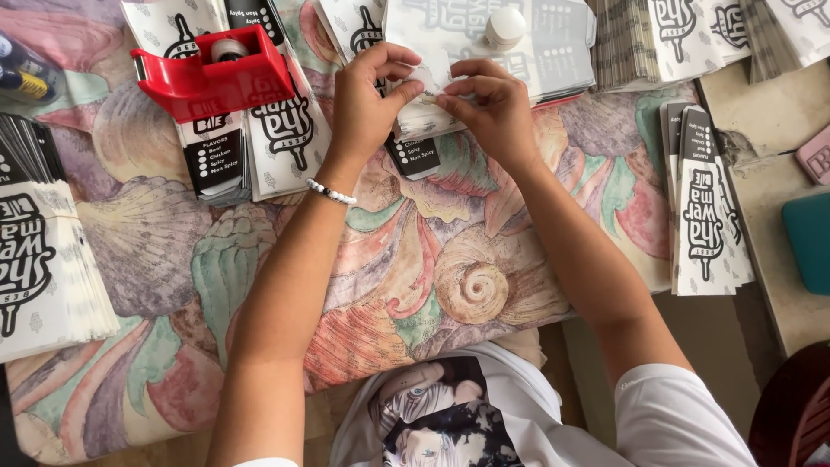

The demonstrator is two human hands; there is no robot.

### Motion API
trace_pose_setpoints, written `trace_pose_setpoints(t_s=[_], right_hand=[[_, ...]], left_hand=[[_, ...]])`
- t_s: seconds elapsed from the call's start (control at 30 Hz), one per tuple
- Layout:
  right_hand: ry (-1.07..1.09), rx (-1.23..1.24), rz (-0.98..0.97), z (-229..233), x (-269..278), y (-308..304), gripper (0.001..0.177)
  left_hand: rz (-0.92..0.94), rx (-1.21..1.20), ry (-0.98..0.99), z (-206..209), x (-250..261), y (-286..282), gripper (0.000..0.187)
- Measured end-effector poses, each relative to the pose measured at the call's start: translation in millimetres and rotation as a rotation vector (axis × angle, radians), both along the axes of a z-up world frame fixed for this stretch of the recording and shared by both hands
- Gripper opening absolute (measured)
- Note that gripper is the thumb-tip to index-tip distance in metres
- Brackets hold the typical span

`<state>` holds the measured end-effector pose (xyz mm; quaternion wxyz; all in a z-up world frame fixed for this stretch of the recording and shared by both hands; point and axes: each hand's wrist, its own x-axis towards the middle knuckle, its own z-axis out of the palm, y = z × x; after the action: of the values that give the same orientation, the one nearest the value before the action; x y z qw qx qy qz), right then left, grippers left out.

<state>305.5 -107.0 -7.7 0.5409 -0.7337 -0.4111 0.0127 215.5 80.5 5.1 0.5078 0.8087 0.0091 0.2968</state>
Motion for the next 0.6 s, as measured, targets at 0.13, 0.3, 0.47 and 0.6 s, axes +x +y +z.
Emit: trace_pose_setpoints(t_s=[0.13,0.3,0.47,0.6], right_hand=[[0.044,0.012,-0.043,-2.3,1.8,0.1,0.009],[0.299,0.276,0.02,-6.4,8.8,-0.6,0.008],[0.306,0.306,-0.01,-0.3,3.3,0.2,0.011],[0.251,0.246,0.002,2.9,-1.2,-0.4,0.009]], left_hand=[[0.021,0.033,-0.068,-0.4,-2.0,-1.0,0.039],[0.042,0.095,-0.083,3.4,-5.3,0.2,0.054],[-0.028,0.231,-0.089,4.7,-4.4,1.6,0.046],[0.01,0.185,-0.105,1.8,-1.4,2.5,0.042]])
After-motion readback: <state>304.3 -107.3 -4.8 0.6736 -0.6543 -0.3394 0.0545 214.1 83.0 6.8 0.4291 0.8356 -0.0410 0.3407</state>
